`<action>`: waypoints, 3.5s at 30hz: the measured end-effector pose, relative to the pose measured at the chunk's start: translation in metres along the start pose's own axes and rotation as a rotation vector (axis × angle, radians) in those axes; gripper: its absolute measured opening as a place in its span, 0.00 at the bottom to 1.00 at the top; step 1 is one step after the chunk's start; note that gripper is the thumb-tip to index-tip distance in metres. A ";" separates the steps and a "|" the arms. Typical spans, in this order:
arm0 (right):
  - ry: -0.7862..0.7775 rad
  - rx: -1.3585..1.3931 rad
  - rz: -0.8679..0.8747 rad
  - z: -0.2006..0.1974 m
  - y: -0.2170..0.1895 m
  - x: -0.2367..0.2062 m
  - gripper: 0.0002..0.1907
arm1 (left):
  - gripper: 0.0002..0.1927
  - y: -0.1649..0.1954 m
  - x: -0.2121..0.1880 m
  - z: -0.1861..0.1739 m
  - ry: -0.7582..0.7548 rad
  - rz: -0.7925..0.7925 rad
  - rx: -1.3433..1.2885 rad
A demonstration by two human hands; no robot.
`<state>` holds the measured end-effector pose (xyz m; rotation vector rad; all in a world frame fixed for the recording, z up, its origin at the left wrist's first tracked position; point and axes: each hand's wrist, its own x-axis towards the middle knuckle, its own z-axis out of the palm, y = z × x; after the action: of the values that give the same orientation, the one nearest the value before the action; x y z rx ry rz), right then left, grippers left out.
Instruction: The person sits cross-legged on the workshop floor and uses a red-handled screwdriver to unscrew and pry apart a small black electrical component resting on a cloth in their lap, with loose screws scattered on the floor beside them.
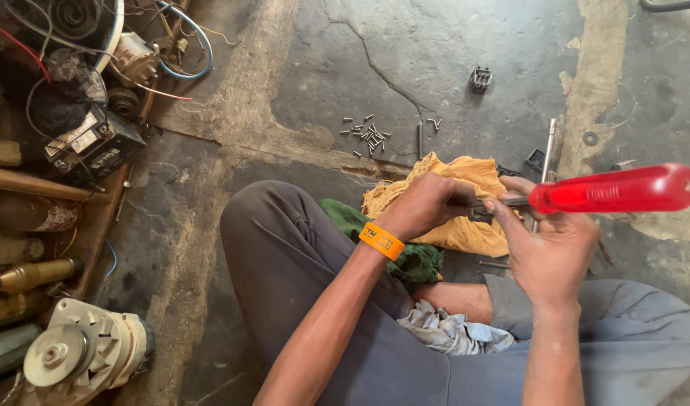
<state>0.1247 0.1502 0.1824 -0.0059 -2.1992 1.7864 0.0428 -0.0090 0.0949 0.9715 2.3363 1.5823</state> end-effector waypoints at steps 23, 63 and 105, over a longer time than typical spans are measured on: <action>-0.136 -0.379 -0.093 0.003 -0.007 0.003 0.10 | 0.19 0.005 0.003 0.000 0.138 0.049 0.129; -0.037 0.032 -0.012 0.000 0.022 0.000 0.12 | 0.02 -0.048 -0.012 0.035 0.036 -0.082 0.564; 0.018 0.096 -0.005 -0.053 0.042 0.013 0.08 | 0.11 -0.030 -0.003 0.020 0.071 -0.196 0.360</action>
<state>0.1172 0.2129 0.1549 0.0040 -2.0973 1.8793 0.0418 -0.0019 0.0592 0.7245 2.7301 1.1670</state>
